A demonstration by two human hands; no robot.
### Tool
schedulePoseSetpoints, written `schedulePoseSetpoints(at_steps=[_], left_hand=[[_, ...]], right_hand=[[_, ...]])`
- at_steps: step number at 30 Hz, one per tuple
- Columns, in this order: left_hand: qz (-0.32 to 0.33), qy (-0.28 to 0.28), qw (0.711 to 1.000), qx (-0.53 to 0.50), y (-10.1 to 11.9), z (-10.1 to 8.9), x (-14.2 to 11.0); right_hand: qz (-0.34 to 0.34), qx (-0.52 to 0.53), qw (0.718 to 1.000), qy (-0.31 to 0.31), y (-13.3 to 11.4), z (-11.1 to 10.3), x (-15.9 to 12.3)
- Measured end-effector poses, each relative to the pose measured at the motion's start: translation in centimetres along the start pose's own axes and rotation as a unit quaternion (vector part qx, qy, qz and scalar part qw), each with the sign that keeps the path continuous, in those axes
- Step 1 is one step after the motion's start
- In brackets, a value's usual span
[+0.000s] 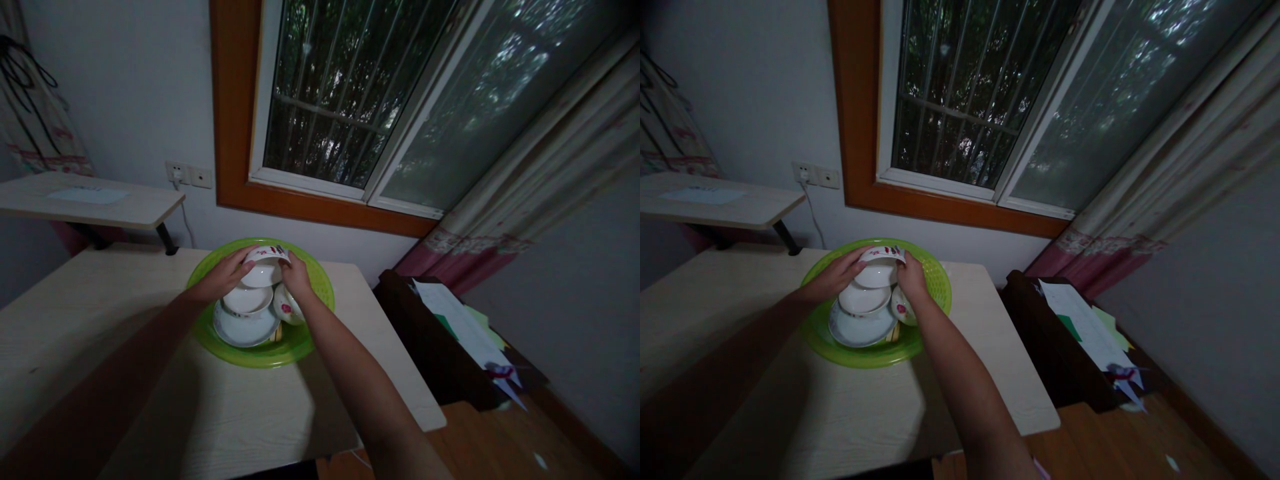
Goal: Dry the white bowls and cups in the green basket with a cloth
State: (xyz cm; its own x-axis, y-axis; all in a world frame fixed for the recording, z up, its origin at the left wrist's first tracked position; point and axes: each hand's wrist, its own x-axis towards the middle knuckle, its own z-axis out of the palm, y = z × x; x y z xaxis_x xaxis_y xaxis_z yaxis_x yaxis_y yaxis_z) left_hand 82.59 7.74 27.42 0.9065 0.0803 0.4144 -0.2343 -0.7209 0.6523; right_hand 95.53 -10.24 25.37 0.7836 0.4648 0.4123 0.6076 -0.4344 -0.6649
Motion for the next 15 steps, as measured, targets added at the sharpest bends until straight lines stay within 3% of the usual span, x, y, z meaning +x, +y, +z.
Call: schedulePoseSetpoints(at_steps=[7, 15], left_hand=[[-0.013, 0.026, 0.998, -0.050, -0.16, 0.09, 0.01], [-0.012, 0.011, 0.997, -0.081, -1.01, 0.29, -0.02]], right_hand=[[0.006, 0.017, 1.000, -0.004, -0.31, -0.25, -0.27], [-0.022, 0.012, 1.000, 0.002, -0.50, -0.33, -0.38]])
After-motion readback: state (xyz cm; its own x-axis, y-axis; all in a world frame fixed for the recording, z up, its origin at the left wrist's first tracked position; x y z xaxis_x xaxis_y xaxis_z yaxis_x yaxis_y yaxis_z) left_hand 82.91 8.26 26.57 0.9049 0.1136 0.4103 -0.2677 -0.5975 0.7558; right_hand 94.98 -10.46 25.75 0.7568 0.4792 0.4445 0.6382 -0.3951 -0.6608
